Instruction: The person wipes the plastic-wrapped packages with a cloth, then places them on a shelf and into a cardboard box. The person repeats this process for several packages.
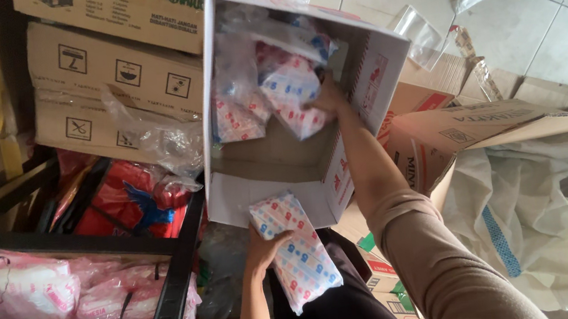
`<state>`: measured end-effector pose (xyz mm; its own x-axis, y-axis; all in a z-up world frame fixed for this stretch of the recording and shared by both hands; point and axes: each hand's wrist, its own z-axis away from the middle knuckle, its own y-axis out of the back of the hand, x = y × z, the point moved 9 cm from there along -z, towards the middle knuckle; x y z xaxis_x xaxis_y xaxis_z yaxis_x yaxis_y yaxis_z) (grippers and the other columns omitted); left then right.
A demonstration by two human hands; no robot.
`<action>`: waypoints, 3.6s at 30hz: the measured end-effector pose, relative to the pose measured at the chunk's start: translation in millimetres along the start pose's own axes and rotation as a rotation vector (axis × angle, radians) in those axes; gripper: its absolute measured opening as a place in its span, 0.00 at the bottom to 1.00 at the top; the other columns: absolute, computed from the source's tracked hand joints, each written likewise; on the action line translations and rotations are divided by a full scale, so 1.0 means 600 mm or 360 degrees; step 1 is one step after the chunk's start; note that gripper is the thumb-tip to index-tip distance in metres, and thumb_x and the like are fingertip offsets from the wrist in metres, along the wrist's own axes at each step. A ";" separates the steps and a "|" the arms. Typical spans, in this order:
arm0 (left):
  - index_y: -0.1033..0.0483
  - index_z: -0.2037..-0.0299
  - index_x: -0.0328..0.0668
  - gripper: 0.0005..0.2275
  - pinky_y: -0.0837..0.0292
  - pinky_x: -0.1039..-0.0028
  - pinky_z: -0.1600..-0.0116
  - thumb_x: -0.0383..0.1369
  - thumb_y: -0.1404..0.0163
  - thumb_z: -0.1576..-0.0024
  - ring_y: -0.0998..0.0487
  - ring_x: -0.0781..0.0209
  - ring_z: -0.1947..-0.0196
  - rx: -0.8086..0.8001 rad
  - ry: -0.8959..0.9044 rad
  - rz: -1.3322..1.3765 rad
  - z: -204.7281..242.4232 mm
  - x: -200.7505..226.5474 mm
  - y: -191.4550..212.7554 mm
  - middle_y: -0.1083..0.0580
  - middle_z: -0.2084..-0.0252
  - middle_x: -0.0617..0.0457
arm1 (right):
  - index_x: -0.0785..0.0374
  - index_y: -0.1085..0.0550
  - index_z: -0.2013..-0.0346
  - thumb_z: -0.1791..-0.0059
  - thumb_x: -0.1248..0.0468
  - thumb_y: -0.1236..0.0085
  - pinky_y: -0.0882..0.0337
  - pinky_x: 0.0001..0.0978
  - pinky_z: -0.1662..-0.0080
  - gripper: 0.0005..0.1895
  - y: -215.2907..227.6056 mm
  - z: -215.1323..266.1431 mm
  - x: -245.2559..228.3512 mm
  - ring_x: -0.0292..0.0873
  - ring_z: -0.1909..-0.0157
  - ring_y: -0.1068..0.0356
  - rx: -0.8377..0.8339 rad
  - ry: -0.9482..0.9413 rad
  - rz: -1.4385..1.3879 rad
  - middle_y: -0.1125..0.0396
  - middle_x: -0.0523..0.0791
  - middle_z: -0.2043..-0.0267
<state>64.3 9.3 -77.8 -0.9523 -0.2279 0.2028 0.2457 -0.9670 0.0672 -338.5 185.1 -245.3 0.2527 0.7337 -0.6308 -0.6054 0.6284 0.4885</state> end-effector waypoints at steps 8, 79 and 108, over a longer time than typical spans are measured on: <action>0.54 0.28 0.35 0.55 0.24 0.61 0.41 0.35 0.28 0.65 0.22 0.49 0.44 0.0056 -0.0085 0.0055 0.000 -0.023 -0.006 0.27 0.41 0.40 | 0.76 0.48 0.32 0.74 0.40 0.18 0.40 0.42 0.33 0.72 -0.041 0.111 -0.039 0.59 0.32 0.39 -0.0161 0.0110 0.0113 0.41 0.62 0.33; 0.41 0.33 0.39 0.30 0.32 0.55 0.42 0.41 0.46 0.44 0.31 0.48 0.43 -0.0413 -0.2610 0.2787 1.045 -0.789 0.307 0.34 0.43 0.45 | 0.63 0.37 0.42 0.46 0.47 0.47 0.28 0.32 0.65 0.27 -0.277 1.909 -0.702 0.38 0.69 0.29 -0.3820 -0.0213 -0.1808 0.33 0.45 0.62; 0.40 0.32 0.39 0.30 0.34 0.59 0.38 0.51 0.53 0.39 0.31 0.49 0.41 -0.1627 -0.3266 0.2406 1.282 -0.618 0.238 0.33 0.42 0.46 | 0.69 0.39 0.31 0.40 0.49 0.54 0.24 0.35 0.63 0.31 -0.368 1.827 -0.702 0.46 0.52 0.26 -0.3124 -0.0086 -0.0768 0.33 0.50 0.44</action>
<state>591.3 43.5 608.3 0.7893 -0.5849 -0.1866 -0.4392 -0.3256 -0.8373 516.0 20.7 573.2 0.6083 0.6538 -0.4501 -0.3255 -0.3118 -0.8927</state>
